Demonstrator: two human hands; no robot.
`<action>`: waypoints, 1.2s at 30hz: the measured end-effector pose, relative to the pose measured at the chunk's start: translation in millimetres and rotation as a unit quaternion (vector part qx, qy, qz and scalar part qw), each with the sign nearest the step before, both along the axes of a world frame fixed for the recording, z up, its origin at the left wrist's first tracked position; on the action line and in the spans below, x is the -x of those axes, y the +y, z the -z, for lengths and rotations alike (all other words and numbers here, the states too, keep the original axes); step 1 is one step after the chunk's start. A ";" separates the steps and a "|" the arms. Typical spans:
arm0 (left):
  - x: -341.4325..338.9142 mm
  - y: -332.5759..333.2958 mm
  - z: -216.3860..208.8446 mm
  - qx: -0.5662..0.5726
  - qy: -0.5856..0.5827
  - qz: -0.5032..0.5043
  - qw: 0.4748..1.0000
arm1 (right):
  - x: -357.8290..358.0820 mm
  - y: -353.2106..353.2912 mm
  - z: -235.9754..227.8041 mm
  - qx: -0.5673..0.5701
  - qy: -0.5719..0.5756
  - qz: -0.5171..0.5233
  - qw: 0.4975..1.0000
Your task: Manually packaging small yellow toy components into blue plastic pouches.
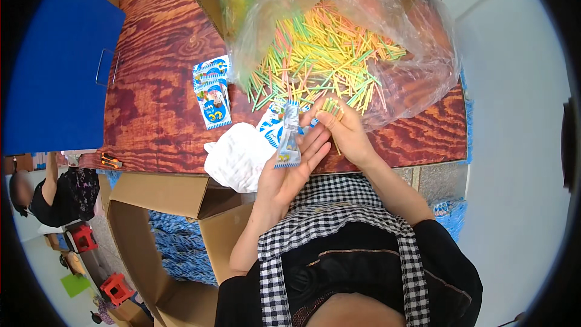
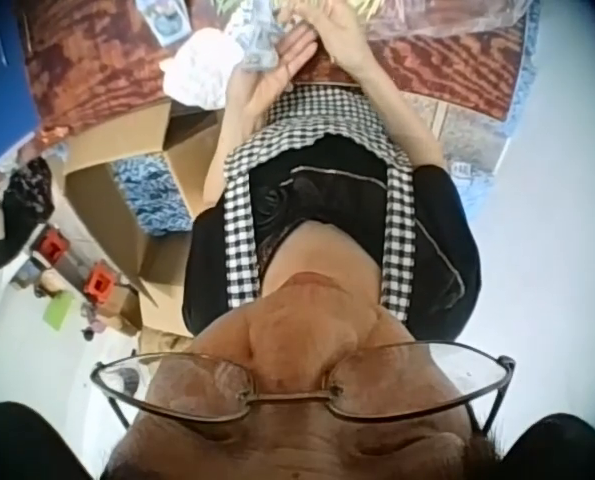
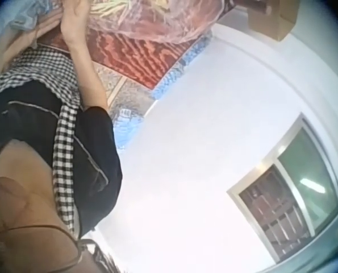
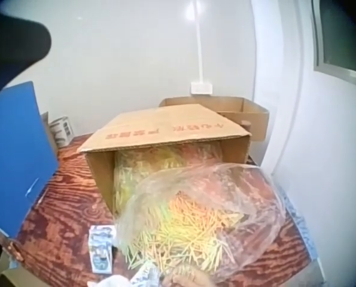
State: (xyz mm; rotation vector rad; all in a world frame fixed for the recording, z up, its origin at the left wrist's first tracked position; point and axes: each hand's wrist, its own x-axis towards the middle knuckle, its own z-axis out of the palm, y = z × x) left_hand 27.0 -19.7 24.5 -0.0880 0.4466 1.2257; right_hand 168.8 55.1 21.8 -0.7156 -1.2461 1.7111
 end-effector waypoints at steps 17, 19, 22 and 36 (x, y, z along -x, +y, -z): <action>31.0 -19.1 -32.8 -0.237 0.651 -0.069 0.718 | 0.7 -11.7 1.0 -0.049 -0.042 -0.027 0.998; 21.2 -8.4 -56.6 -0.418 0.767 -0.038 0.485 | -1.4 -13.0 -2.7 -0.051 -0.060 -0.036 0.996; 8.7 2.3 -57.2 -0.471 0.793 0.000 0.387 | -3.9 -13.1 -1.7 -0.090 -0.151 -0.054 0.983; 47.5 -14.4 -32.6 -0.317 0.717 -0.092 0.614 | -3.3 -8.0 1.6 -0.163 -0.135 -0.040 0.976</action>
